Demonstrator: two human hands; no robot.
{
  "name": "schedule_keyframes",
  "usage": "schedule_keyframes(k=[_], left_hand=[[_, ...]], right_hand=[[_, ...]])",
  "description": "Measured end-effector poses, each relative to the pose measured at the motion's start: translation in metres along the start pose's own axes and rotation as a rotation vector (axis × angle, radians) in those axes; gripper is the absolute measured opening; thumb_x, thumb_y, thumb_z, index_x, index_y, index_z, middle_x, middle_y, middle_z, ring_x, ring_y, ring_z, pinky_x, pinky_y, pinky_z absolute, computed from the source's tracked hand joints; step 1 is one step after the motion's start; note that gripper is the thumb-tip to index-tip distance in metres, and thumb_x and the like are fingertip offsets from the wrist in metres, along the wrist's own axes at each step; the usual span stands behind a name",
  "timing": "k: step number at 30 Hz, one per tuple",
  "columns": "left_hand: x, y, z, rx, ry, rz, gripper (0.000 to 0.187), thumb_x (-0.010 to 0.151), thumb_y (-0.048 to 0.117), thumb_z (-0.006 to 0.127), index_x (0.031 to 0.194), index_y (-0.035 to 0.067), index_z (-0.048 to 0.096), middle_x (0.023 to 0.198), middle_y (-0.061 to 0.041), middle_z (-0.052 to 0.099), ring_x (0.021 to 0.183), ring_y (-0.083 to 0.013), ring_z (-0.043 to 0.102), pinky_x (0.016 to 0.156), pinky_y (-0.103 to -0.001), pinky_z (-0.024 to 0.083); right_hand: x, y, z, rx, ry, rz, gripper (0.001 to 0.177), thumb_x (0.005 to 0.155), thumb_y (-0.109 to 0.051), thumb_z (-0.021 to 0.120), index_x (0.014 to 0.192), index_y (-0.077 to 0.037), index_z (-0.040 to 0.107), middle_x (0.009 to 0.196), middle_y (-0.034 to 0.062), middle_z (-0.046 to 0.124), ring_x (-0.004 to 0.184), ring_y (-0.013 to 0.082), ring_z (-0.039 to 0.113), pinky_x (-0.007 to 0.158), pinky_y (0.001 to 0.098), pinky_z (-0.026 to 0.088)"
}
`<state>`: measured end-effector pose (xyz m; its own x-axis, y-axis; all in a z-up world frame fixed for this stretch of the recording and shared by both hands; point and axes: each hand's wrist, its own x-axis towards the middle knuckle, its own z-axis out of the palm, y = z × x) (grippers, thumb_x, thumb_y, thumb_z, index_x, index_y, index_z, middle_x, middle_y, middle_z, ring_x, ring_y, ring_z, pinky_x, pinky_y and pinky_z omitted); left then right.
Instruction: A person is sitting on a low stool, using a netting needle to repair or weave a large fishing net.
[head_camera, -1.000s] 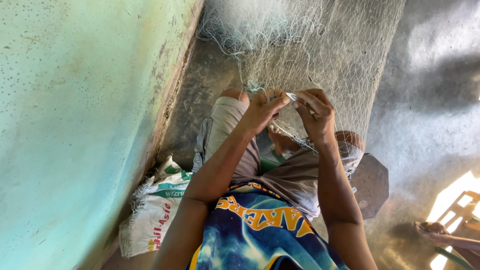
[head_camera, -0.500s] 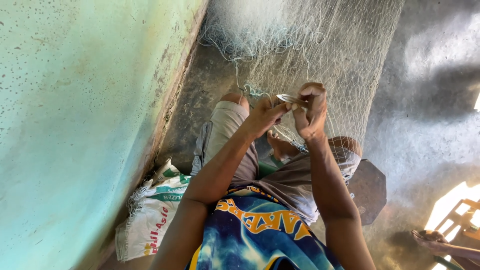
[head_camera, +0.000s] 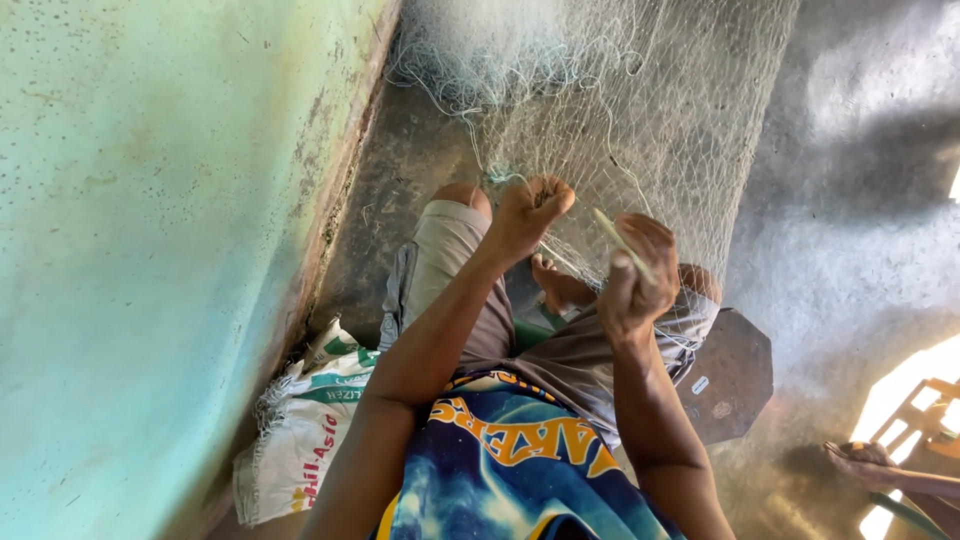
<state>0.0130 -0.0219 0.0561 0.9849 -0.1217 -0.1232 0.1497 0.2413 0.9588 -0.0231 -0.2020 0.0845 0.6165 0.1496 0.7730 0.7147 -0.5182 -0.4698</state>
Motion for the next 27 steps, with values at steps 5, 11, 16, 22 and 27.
schedule_keyframes(k=[5,11,16,22,27], left_hand=[[0.008,-0.005,0.000,-0.101,-0.053,0.013,0.030,0.100,0.026,0.064,0.072,0.016,0.057,0.060,0.006,0.043,0.058,-0.0012,0.039,0.055,-0.022,0.033],[0.012,0.002,0.003,-0.270,-0.033,-0.038,0.025,0.095,0.021,0.069,0.073,0.013,0.060,0.060,0.004,0.041,0.050,-0.0032,0.043,0.046,-0.021,0.038],[0.014,-0.003,0.004,-0.365,-0.027,-0.070,0.026,0.094,0.020,0.070,0.071,0.014,0.058,0.058,0.005,0.039,0.048,-0.0020,0.041,0.045,-0.018,0.034],[0.021,-0.022,0.006,-0.417,-0.003,-0.061,0.023,0.091,0.015,0.070,0.071,0.011,0.059,0.056,0.003,0.038,0.045,-0.0031,0.038,0.041,-0.020,0.030],[0.018,-0.020,0.005,-0.413,0.012,-0.044,0.020,0.092,0.012,0.071,0.074,0.010,0.061,0.059,0.002,0.039,0.045,-0.0035,0.040,0.041,-0.020,0.031]], right_hand=[[-0.005,-0.008,-0.008,0.139,0.051,0.097,0.033,0.113,-0.022,0.036,0.110,0.005,0.055,0.107,0.0250,0.066,0.104,0.0389,0.069,0.091,0.0535,0.059],[-0.018,-0.018,-0.011,0.296,-0.111,0.157,0.034,0.111,-0.019,0.046,0.100,0.010,0.059,0.094,0.0284,0.071,0.092,0.0484,0.072,0.082,0.0591,0.058],[-0.029,-0.010,-0.020,0.354,-0.087,0.190,0.037,0.110,-0.020,0.046,0.099,0.013,0.059,0.093,0.0316,0.071,0.090,0.0500,0.072,0.081,0.0605,0.057],[-0.018,-0.018,-0.028,0.397,-0.080,0.235,0.036,0.112,-0.019,0.043,0.102,0.013,0.057,0.096,0.0313,0.069,0.094,0.0495,0.071,0.086,0.0596,0.056],[-0.026,-0.022,-0.031,0.417,-0.082,0.239,0.037,0.111,-0.021,0.043,0.101,0.010,0.059,0.097,0.0304,0.069,0.094,0.0476,0.071,0.085,0.0568,0.056]])
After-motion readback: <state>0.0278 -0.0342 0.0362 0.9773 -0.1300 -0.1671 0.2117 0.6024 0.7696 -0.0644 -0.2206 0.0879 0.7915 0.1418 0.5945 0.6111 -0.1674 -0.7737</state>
